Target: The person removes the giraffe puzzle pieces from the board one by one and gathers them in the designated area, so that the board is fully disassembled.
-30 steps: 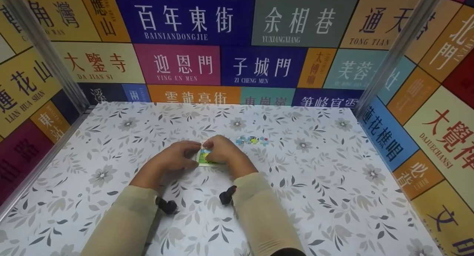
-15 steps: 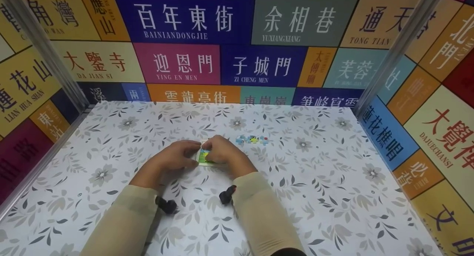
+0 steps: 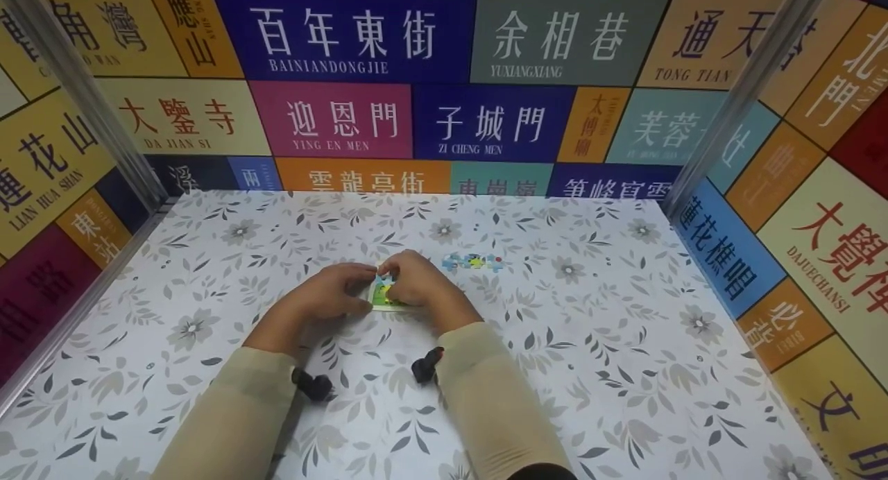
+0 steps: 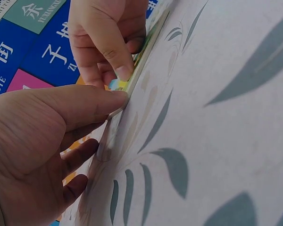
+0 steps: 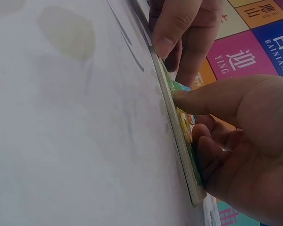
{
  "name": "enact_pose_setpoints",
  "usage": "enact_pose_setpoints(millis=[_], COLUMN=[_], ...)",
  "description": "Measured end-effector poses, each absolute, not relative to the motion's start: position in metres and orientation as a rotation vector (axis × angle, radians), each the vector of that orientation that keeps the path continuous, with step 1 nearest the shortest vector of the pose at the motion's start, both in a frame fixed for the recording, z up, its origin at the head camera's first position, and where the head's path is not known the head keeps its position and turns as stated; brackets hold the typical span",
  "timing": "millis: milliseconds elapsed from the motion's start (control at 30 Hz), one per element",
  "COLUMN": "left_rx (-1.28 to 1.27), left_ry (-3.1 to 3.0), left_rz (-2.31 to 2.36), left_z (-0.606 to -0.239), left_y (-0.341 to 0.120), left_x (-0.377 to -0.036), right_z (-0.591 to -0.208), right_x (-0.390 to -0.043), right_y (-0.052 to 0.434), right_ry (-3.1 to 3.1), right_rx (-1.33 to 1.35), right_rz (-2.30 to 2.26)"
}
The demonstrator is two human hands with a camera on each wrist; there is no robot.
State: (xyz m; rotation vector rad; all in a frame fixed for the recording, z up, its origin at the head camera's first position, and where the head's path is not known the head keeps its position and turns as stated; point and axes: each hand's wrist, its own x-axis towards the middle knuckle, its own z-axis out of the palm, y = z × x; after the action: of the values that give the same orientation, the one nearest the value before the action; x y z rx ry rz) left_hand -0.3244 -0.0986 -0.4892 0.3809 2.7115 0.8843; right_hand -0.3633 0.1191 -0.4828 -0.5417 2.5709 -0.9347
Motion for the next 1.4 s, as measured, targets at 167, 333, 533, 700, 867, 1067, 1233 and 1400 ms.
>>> enact_pose_setpoints(millis=[167, 333, 533, 700, 867, 1067, 1233, 1400], left_rx=[0.383, 0.374, 0.330, 0.293, 0.258, 0.238, 0.242, 0.256], left_ry=[2.712, 2.711, 2.696, 2.674, 2.666, 2.669, 2.668, 2.671], left_rz=[0.890, 0.905, 0.904, 0.941, 0.957, 0.963, 0.976, 0.978], left_z=[-0.490, -0.489, -0.488, -0.486, -0.486, -0.487, -0.488, -0.487], left_y=[-0.098, -0.097, -0.096, -0.096, -0.096, -0.095, -0.095, -0.095], left_x=[-0.324, -0.323, -0.323, -0.322, -0.321, -0.320, -0.320, -0.319], right_z=[-0.483, -0.481, -0.476, -0.469, -0.465, -0.467, -0.470, -0.474], right_x=[-0.362, -0.360, -0.361, -0.364, -0.369, -0.372, -0.372, -0.373], right_y=[0.120, 0.121, 0.126, 0.140, 0.173, 0.219, 0.241, 0.247], right_ry=[2.601, 2.607, 2.581, 2.575, 2.591, 2.625, 2.631, 2.614], right_rx=[-0.525, -0.533, -0.477, -0.472, -0.407, -0.317, -0.286, -0.263], right_rz=[-0.927, -0.921, -0.957, -1.025, -1.081, -1.123, -1.156, -1.173])
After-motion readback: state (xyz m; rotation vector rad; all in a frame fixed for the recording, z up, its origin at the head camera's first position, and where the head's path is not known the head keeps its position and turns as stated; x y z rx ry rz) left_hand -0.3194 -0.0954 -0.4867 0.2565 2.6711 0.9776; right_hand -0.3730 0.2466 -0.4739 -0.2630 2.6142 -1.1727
